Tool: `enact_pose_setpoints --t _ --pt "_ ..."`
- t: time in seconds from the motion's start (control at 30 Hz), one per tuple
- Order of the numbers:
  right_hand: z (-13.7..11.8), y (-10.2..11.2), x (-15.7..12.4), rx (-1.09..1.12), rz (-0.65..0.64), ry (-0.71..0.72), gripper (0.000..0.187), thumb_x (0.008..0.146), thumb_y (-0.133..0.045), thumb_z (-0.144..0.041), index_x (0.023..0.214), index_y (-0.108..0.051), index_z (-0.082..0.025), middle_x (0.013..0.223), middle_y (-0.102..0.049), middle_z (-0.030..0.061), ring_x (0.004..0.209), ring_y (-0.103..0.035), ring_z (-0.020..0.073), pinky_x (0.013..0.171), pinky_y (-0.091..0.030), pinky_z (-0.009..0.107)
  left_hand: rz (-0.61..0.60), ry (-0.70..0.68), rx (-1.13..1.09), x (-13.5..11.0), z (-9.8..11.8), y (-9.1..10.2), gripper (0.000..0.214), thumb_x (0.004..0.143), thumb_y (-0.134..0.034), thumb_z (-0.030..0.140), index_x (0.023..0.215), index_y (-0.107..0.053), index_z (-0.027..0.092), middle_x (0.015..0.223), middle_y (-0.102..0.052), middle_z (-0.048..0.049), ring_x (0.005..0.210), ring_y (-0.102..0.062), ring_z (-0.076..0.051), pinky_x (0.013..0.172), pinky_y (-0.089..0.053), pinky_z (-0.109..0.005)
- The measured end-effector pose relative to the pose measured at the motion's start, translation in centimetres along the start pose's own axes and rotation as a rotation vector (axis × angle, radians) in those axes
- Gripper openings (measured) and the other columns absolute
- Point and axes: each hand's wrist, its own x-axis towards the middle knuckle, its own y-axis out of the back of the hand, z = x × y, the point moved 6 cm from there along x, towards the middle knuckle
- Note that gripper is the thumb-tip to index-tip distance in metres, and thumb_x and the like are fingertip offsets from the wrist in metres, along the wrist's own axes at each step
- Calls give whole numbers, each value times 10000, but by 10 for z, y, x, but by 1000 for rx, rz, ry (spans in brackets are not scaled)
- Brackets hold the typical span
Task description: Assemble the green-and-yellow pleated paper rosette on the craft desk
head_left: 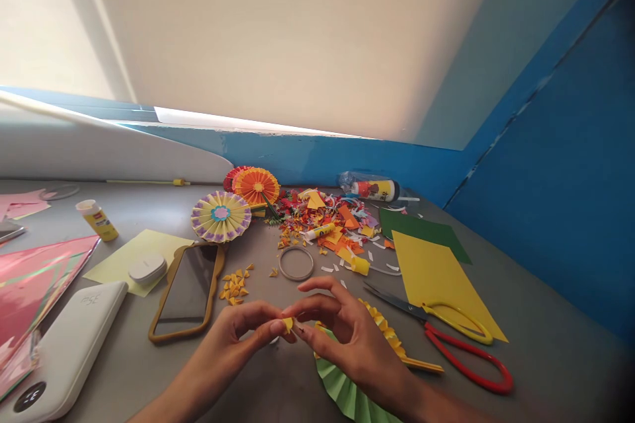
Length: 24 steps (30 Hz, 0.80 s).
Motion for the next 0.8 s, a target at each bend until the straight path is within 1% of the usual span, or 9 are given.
enact_pose_setpoints --t 0.1,0.2,0.27,0.43,0.53,0.63,0.7,0.8 --pt "-1 1 0 -30 4 37 348 890 -685 -198 1161 -477 -266 1060 -715 22 997 -668 154 886 -526 304 -19 9 -42 0 2 -2 242 899 -602 390 946 -769 221 857 -781 -16 844 -682 -170 799 -485 -235" --pt "-3 -1 0 -87 -35 89 428 881 -664 -119 1218 -459 -283 1127 -699 21 1058 -655 144 956 -516 306 -11 14 -66 1 4 -2 251 901 -598 393 914 -778 219 851 -795 -17 831 -691 -163 796 -495 -220" --pt "-4 -2 -1 -136 -49 116 469 871 -651 -83 1238 -450 -295 1130 -698 13 1074 -656 139 974 -515 303 -11 10 -63 2 4 -3 250 899 -601 390 911 -782 218 857 -802 -21 835 -696 -166 799 -499 -218" --pt "-8 1 -2 -248 -5 170 464 841 -653 -68 1200 -465 -293 1024 -698 -9 998 -683 134 936 -548 292 -28 9 -73 1 2 -3 232 894 -616 371 982 -784 238 880 -811 -21 830 -697 -159 795 -500 -208" --pt "-10 3 -1 -298 21 202 439 839 -641 -67 1180 -471 -287 999 -690 -5 966 -694 143 909 -568 303 -18 -3 -62 1 4 -2 264 910 -583 391 992 -785 242 910 -810 -23 846 -690 -160 801 -495 -205" --pt "-11 4 -2 -373 42 241 437 843 -638 -74 1184 -458 -279 990 -696 7 952 -708 160 883 -590 320 -17 24 -45 1 6 -2 272 915 -573 394 1019 -777 247 925 -806 -20 871 -690 -167 806 -491 -206" --pt "-13 5 -3 -485 46 314 474 838 -652 -71 1211 -450 -284 1003 -710 11 957 -713 165 890 -589 321 -12 50 -32 1 6 -2 256 896 -604 389 1022 -774 245 903 -803 -15 880 -697 -175 800 -491 -208" --pt "-17 1 -8 -699 17 497 551 827 -674 -53 1270 -446 -288 1056 -727 18 970 -718 159 914 -570 283 11 60 1 0 7 -2 272 885 -609 416 958 -783 220 847 -792 -19 860 -703 -182 770 -488 -214"
